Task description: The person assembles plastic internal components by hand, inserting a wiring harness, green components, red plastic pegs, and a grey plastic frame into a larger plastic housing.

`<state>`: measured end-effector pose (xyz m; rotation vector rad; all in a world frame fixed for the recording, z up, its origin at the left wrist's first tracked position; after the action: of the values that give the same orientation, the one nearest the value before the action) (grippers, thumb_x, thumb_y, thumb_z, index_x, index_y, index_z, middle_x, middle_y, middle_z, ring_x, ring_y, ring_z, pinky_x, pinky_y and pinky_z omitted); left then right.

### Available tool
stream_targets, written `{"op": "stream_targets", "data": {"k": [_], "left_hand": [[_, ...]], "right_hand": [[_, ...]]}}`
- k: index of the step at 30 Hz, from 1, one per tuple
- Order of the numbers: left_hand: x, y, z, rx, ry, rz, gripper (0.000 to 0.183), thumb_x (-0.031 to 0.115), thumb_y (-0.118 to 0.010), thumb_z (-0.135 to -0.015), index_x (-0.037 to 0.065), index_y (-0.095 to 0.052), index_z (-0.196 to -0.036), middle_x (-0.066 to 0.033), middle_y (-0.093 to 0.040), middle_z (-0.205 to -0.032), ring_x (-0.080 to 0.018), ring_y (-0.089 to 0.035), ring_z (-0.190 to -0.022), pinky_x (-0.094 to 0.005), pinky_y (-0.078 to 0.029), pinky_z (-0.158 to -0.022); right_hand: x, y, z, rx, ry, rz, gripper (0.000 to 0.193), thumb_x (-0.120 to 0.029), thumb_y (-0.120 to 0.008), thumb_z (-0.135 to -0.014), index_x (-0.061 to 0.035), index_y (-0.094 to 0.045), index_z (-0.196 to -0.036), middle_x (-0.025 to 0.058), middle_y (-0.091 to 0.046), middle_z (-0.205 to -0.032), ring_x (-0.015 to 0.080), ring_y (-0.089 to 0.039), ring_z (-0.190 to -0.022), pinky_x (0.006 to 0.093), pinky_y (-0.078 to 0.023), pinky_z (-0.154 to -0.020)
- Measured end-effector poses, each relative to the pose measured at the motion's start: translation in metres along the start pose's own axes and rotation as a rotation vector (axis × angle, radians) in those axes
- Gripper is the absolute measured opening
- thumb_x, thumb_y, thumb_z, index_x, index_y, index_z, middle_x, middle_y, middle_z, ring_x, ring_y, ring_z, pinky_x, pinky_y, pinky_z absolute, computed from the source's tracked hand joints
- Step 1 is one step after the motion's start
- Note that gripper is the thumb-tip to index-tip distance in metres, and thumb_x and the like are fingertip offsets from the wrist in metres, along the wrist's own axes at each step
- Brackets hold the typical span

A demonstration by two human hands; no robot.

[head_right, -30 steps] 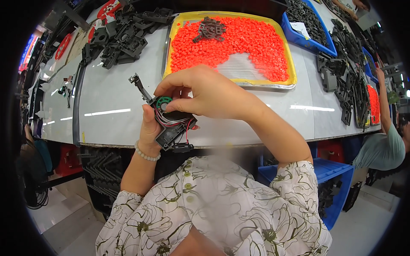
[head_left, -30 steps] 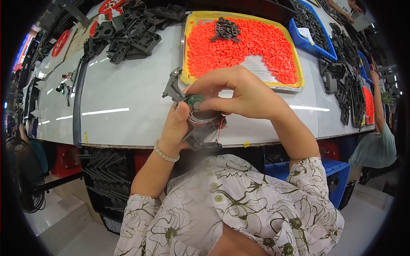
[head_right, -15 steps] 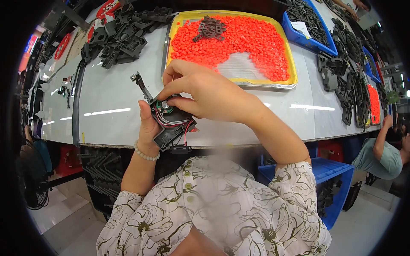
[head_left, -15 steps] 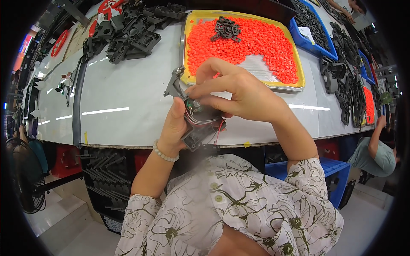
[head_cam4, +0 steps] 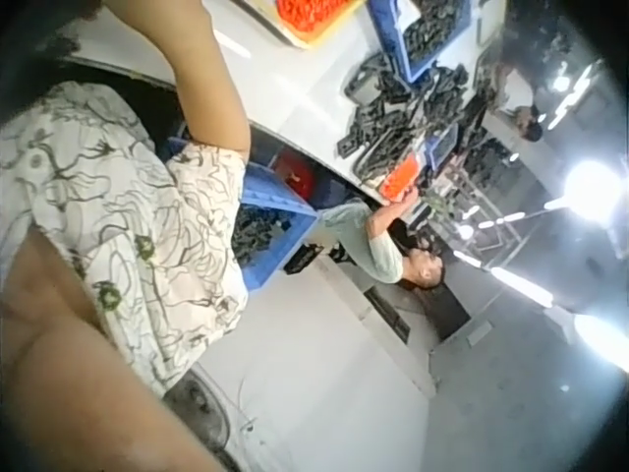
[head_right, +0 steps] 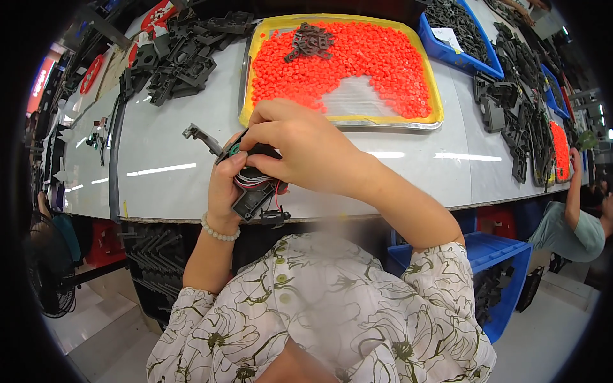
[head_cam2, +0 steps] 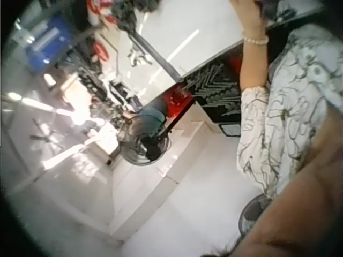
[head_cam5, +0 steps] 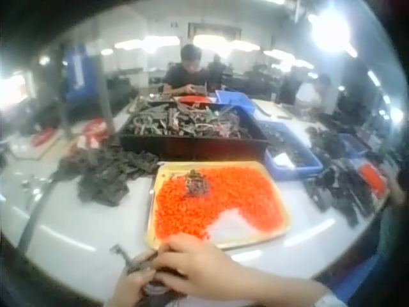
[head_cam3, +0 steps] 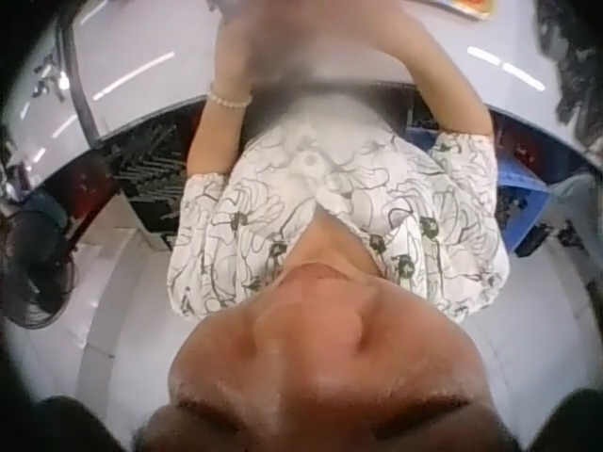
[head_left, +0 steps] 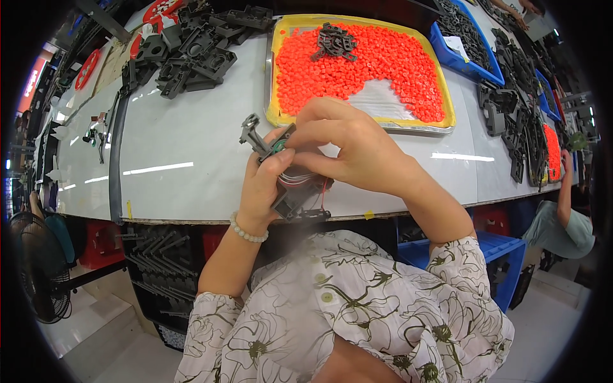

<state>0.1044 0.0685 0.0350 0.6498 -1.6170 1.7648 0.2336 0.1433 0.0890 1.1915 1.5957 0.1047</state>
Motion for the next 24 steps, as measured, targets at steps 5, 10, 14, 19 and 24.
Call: {"op": "stream_targets", "data": {"k": [5, 10, 14, 19, 24], "left_hand": [[0.005, -0.002, -0.004, 0.031, -0.079, -0.047, 0.041, 0.017, -0.044, -0.085, -0.006, -0.038, -0.118, -0.0204, -0.055, -0.102, -0.0302, -0.062, -0.084, -0.0390, -0.057, -0.068], [0.008, 0.008, -0.004, 0.154, -0.255, -0.052, 0.043, 0.021, -0.047, -0.087, -0.003, -0.036, -0.121, -0.0249, -0.051, -0.112, -0.0371, -0.056, -0.101, -0.0424, -0.057, -0.072], [0.012, 0.002, -0.006, 0.226, -0.397, -0.138, 0.042, 0.019, -0.046, -0.087, -0.001, -0.035, -0.123, -0.0253, -0.049, -0.115, -0.0374, -0.054, -0.105, -0.0431, -0.056, -0.073], [0.011, -0.007, -0.005, 0.221, -0.513, -0.104, 0.039, 0.011, -0.047, -0.086, -0.001, -0.034, -0.121, -0.0238, -0.053, -0.112, -0.0332, -0.058, -0.098, -0.0406, -0.053, -0.077], [0.009, -0.016, -0.004, 0.233, -0.561, -0.156, 0.041, 0.013, -0.047, -0.086, 0.000, -0.033, -0.122, -0.0241, -0.052, -0.113, -0.0332, -0.058, -0.099, -0.0395, -0.053, -0.077]], "right_hand": [[-0.002, 0.005, 0.005, 0.090, 0.003, -0.008, 0.019, -0.009, -0.066, -0.071, -0.0009, -0.062, -0.089, 0.0092, -0.056, -0.083, 0.0239, -0.056, -0.080, 0.0319, -0.046, -0.070], [0.000, 0.010, 0.035, 0.270, -0.259, -0.200, 0.017, -0.005, -0.067, -0.074, -0.0002, -0.061, -0.089, 0.0055, -0.060, -0.079, 0.0149, -0.058, -0.071, 0.0277, -0.047, -0.067], [0.005, -0.017, 0.068, 0.154, -0.634, -0.544, 0.013, -0.010, -0.060, -0.084, 0.0012, -0.057, -0.091, 0.0047, -0.060, -0.081, 0.0099, -0.056, -0.073, 0.0246, -0.046, -0.068], [-0.001, -0.046, 0.071, 0.140, -0.858, -1.048, 0.015, -0.015, -0.057, -0.087, -0.0011, -0.057, -0.090, 0.0054, -0.060, -0.079, 0.0115, -0.057, -0.068, 0.0247, -0.047, -0.063], [0.007, -0.053, 0.065, 0.263, -0.785, -1.231, 0.025, -0.028, -0.062, -0.084, -0.0035, -0.057, -0.084, -0.0015, -0.054, -0.067, 0.0052, -0.048, -0.060, 0.0195, -0.039, -0.054]]}}
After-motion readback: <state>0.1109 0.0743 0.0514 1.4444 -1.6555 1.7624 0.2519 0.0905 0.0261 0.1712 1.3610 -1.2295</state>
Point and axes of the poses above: each hand's wrist, its own z-axis away from the middle knuckle, its own y-axis out of the back of the hand, x = y × z, the point moved 2 cm from there along -z, towards the middle knuckle
